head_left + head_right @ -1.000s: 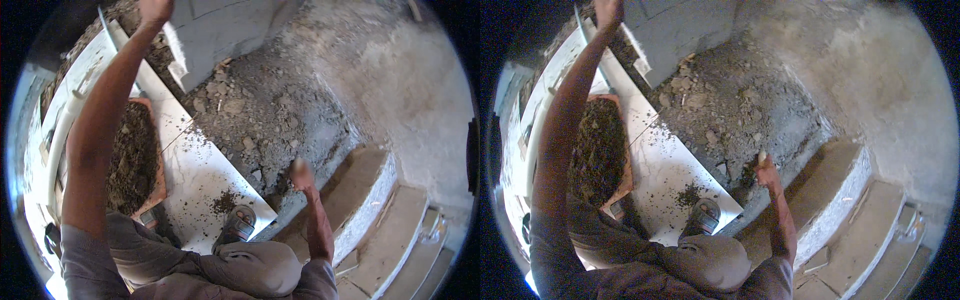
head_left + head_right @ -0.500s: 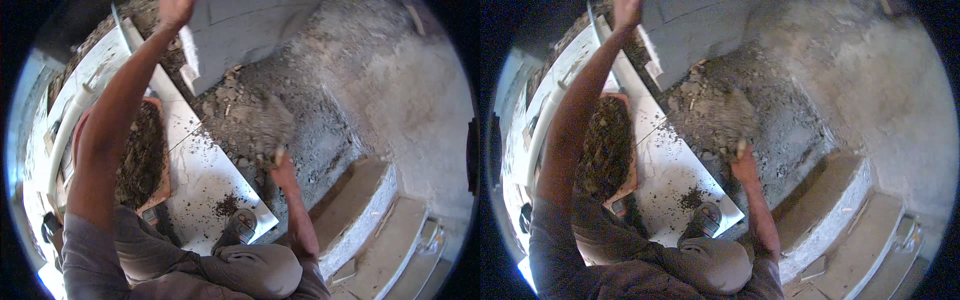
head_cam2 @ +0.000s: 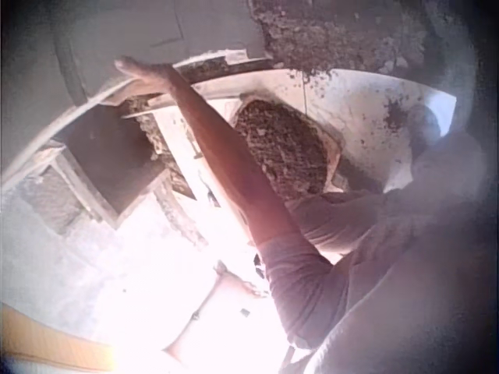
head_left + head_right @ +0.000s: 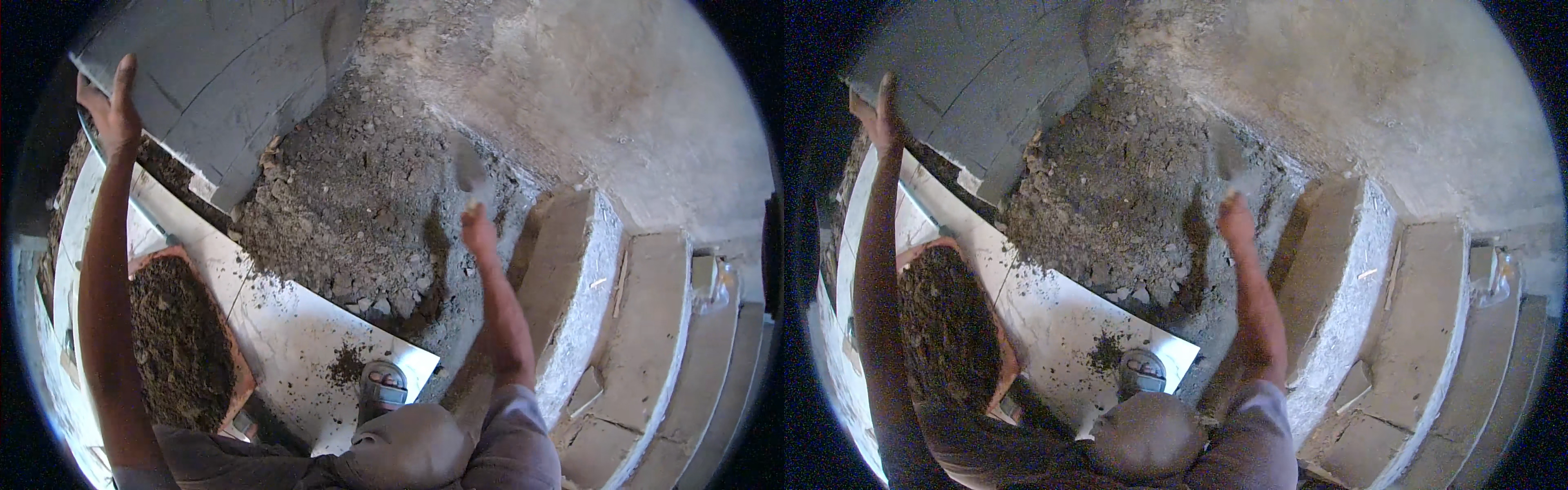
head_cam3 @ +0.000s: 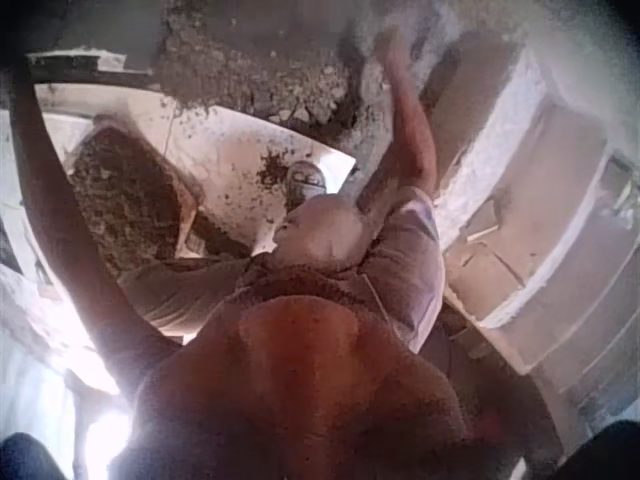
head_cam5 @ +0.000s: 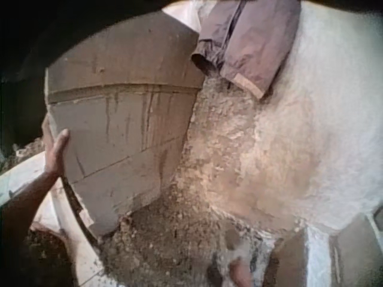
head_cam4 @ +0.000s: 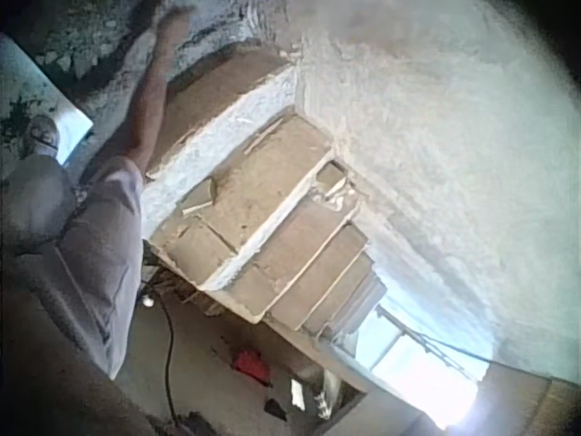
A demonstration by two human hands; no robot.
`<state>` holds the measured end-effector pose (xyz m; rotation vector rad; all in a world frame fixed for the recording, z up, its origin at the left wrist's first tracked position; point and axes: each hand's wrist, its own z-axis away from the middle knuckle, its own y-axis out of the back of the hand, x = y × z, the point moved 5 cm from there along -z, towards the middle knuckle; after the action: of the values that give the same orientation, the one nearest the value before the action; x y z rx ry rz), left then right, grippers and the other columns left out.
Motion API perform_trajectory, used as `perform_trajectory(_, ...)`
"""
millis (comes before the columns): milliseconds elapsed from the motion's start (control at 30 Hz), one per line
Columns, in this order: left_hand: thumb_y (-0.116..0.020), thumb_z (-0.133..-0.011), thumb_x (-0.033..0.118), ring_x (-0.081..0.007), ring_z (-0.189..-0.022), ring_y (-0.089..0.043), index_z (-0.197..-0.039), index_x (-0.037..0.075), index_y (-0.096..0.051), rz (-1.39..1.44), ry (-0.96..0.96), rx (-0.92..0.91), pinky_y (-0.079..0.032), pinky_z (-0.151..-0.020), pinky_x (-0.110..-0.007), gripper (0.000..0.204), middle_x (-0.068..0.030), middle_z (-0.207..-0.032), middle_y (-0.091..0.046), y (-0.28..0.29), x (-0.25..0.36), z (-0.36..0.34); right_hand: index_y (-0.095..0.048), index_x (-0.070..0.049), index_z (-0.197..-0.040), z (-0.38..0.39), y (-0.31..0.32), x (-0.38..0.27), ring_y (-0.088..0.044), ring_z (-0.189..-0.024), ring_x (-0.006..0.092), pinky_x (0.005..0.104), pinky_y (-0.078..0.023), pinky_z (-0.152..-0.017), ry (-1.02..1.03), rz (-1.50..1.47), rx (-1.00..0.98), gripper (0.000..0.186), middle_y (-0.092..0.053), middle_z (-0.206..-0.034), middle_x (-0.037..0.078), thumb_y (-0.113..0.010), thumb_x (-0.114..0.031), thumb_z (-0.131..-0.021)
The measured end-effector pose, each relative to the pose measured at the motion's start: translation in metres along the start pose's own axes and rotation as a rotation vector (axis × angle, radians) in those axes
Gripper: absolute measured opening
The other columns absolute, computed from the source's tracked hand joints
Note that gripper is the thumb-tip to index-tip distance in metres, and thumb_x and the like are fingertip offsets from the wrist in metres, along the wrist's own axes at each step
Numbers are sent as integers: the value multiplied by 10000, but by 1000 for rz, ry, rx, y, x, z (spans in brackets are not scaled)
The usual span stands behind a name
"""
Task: The person scoops mortar into a basin with a trowel, then spreads mortar across the floor and embeds tile fragments into it using the trowel.
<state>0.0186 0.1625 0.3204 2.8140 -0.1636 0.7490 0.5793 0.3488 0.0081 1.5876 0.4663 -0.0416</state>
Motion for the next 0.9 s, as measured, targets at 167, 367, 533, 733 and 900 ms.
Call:
perform_trajectory(167,-619,-730,463,-284,-1123,-325,-1261,-85,-220,113,65,22,-237,-969,-369,861,-206,-1215,-254,-3,3,1,-533,-31,-913,-40,-67,111,-592,-775,328,422,-452,-621,358,766,-618,315,-591,-760,218,-585,-250,-693)
perform_trajectory(367,-651,-751,277,-238,-1023,-433,-1210,-50,-309,239,-27,27,-340,-896,-348,660,-166,-1136,-409,6,-11,-5,-581,52,-836,-13,-116,6,-577,-667,351,422,-463,-583,231,442,-532,321,-576,-726,226,-581,-219,-664)
perform_trajectory(533,-559,-777,21,-393,-1079,-385,-1232,158,-437,140,-125,29,-320,-918,-431,490,-243,-1241,-326,-5,-20,-2,-199,33,-1267,58,-12,-26,-568,-592,404,490,-454,-561,169,80,-495,612,-564,-693,281,-482,-174,-765)
perform_trajectory(733,-612,-773,279,-270,-1060,-408,-1218,-21,-326,96,-75,-58,-328,-911,-378,608,-184,-1177,-401,-3,-10,-3,-233,-19,-1277,77,18,-80,-575,-608,399,505,-450,-577,212,-38,-421,582,-573,-678,252,-487,-159,-772)
perform_trajectory(900,-614,-772,234,-266,-1070,-389,-1246,-18,-275,188,42,-41,-339,-910,-395,635,-185,-1204,-371,-9,12,-3,-365,-34,-1155,-1,-18,92,-581,-680,379,472,-453,-565,-98,-71,-61,446,-594,-707,203,-510,-198,-767)
